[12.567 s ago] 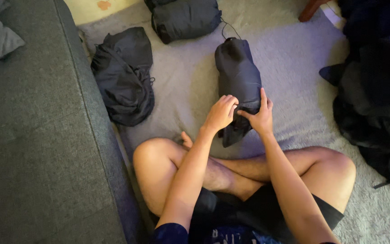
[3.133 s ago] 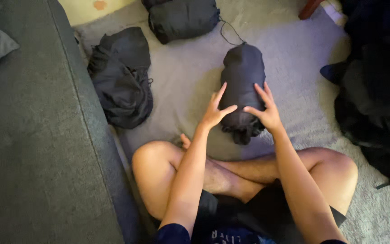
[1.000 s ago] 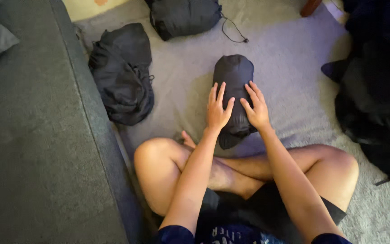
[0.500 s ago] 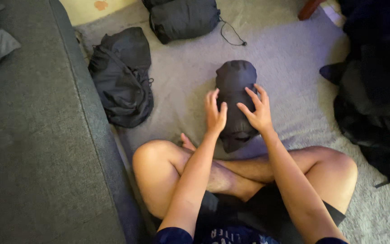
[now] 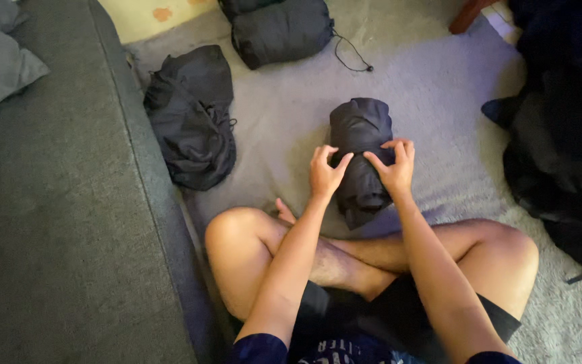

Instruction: The person compresses and zips black fabric items into storage bags while sitting on the floor.

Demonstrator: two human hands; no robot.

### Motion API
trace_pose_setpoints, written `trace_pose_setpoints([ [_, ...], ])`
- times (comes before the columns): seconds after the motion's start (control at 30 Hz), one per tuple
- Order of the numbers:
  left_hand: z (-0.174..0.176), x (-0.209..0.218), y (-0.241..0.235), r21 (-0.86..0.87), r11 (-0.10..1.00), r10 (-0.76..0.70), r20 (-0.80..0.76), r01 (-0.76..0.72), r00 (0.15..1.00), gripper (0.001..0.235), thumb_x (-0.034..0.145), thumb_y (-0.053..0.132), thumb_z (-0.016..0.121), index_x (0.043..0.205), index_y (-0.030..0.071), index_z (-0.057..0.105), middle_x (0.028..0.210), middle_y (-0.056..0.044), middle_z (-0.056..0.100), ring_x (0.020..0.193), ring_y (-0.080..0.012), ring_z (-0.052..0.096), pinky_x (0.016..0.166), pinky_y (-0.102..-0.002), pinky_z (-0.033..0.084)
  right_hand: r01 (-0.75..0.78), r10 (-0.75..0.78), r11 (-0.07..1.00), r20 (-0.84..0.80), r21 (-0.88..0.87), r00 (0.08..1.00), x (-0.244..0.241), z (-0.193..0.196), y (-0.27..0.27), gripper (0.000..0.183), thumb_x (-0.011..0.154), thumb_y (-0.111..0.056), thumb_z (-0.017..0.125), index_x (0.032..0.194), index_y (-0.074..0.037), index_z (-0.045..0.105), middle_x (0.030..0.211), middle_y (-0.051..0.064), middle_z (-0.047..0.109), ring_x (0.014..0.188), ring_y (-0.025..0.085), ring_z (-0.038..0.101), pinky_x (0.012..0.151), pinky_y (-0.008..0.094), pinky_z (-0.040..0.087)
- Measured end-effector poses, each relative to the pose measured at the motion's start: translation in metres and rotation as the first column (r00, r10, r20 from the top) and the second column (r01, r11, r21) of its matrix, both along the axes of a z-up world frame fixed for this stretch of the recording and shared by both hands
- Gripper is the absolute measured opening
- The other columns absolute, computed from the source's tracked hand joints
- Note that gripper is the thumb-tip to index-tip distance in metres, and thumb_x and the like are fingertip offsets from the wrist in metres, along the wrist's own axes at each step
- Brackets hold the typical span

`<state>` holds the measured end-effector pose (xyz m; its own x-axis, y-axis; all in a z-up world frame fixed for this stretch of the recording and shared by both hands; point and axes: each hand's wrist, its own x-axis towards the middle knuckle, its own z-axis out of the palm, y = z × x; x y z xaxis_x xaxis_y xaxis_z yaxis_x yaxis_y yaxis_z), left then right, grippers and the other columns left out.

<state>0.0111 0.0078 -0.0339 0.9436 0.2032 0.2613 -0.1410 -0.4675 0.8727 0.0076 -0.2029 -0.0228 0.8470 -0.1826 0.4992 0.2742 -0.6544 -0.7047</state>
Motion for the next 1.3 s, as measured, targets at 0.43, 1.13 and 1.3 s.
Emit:
trace_pose_setpoints([
  [0.43, 0.0, 0.007, 0.017, -0.276, 0.956, -0.13, -0.094, 0.099, 0.987, 0.05, 0.105, 0.034, 0.073, 0.152, 0.02, 0.068, 0.134, -0.016, 0.061, 0.122, -0.0389, 0.065, 0.108, -0.048, 0.053, 0.054, 0.344, 0.596, -0.316, 0.801, 0.884, -0.019, 0.003, 0.009, 0.048, 0.107, -0.035, 0.076, 0.143, -0.025, 0.045, 0.152, 0.003, 0.057, 0.133, 0.025, 0.058, 0.105, 0.037, 0.051],
  [1.13, 0.023, -0.011, -0.01, 0.179, 0.984, -0.028, 0.235, -0.015, 0.972, 0.041, 0.098, 0.042, 0.081, 0.129, 0.016, 0.076, 0.121, -0.012, 0.068, 0.111, -0.0341, 0.07, 0.097, -0.047, 0.057, -0.066, 0.081, 0.994, 0.172, -0.089, 0.982, -0.016, 0.004, 0.006, 0.066, 0.092, -0.033, 0.095, 0.147, -0.004, 0.072, 0.131, 0.019, 0.071, 0.124, 0.04, 0.07, 0.108, 0.05, 0.056],
  [1.3, 0.017, -0.01, -0.006, 0.209, 0.976, -0.006, 0.28, -0.055, 0.96, 0.025, 0.097, 0.039, 0.084, 0.107, 0.018, 0.074, 0.098, -0.004, 0.064, 0.092, -0.0296, 0.07, 0.084, -0.041, 0.057, -0.003, 0.029, 0.989, 0.17, -0.147, 0.985, -0.016, -0.002, 0.011, 0.059, 0.086, -0.038, 0.097, 0.134, -0.01, 0.079, 0.12, 0.01, 0.073, 0.105, 0.033, 0.072, 0.096, 0.047, 0.057],
])
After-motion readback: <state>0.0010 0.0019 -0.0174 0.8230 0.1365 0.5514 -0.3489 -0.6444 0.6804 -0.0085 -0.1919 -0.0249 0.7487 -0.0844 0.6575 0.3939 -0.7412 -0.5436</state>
